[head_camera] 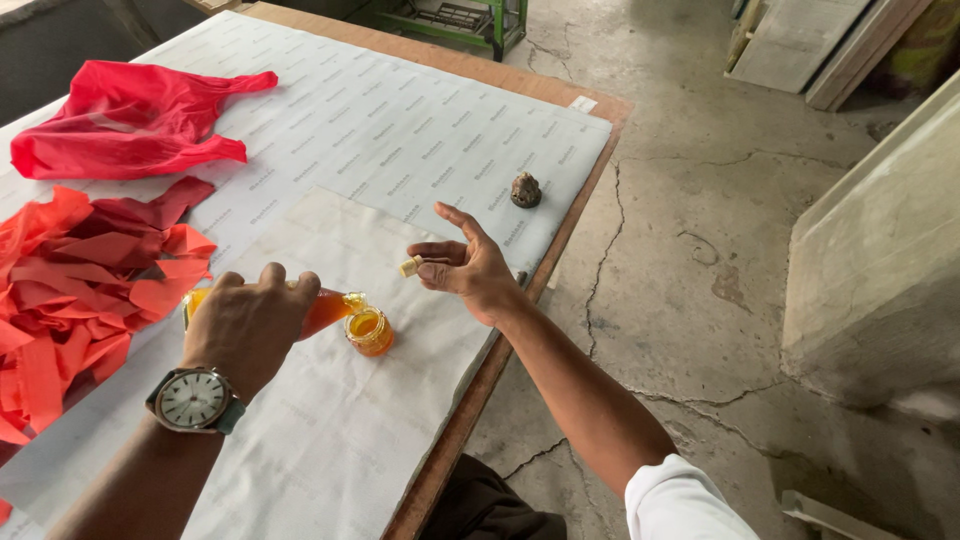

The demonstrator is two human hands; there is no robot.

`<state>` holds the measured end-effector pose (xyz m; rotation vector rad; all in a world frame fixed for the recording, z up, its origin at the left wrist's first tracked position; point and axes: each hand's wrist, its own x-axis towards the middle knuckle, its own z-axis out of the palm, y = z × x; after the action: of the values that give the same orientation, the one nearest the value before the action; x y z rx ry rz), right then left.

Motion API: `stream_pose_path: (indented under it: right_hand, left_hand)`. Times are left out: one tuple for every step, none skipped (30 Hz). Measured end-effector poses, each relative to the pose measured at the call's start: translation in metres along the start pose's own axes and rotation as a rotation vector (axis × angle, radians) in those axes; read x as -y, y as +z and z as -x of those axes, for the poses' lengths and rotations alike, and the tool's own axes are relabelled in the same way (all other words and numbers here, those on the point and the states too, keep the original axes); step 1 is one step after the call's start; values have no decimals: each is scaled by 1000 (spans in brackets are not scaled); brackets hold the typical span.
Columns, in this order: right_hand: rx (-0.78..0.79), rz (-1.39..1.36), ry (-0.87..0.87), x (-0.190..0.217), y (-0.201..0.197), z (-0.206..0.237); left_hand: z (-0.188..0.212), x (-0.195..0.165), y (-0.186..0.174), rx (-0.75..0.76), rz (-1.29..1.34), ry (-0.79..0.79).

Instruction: The person holds a long strip of green-dyed fabric on a work table, points at and touches spots along its surface, folds and turns the fabric over, then pours liquid from a bottle into a small jar of dye on the table.

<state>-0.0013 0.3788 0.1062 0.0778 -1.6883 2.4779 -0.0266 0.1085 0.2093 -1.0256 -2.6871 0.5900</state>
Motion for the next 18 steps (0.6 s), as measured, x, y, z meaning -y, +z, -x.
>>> stream_pose_path:
  right_hand:
    - [2, 2, -17, -1, -1, -1]
    - [6, 5, -36, -2, -3, -2]
    - [-4, 17, -46, -4, -5, -3]
    - [-13, 26, -50, -7, -7, -5]
    - [-21, 33, -54, -9, -10, -6]
    - [-10, 13, -86, -13, -11, -8]
    - [4, -11, -108, -15, -13, -9]
    - [27, -45, -114, -18, -14, -9]
    - [21, -45, -123, -20, -15, -9]
    - [23, -52, -120, -21, -15, -9]
    - [39, -51, -122, -22, -14, -7]
    - [51, -40, -155, -22, -12, -6]
    - [45, -4, -167, -21, -10, -4]
    - [25, 34, -176, -19, -7, -2]
    - [41, 53, -176, -17, -3, 0]
    - [49, 77, -180, -15, 0, 2]
    - [55, 102, -192, -12, 3, 3]
    - [59, 113, -191, -10, 7, 4]
  left_hand:
    - [0, 0, 1, 15, 5, -1]
    - [-1, 1, 2, 29, 9, -3]
    - [-2, 2, 5, 1, 4, 4]
    - [-1, 3, 9, -21, -1, 11]
    - [-1, 4, 15, -41, -7, 17]
    - [-2, 4, 22, -113, -24, 32]
    - [-3, 5, 29, -175, -40, 42]
    - [0, 7, 37, -218, -56, 44]
    - [0, 8, 44, -305, -104, 43]
    - [2, 11, 50, -347, -114, 99]
    - [2, 11, 55, -365, -98, 40]
    - [3, 13, 58, -277, -96, 65]
    - [-1, 14, 58, -223, -95, 94]
    - [-1, 16, 58, -182, -107, 84]
    - [-3, 16, 56, -136, -108, 84]
    - [-4, 15, 54, -97, -106, 90]
    - [-5, 14, 50, -54, -101, 89]
    - [-6, 13, 47, -12, -98, 87]
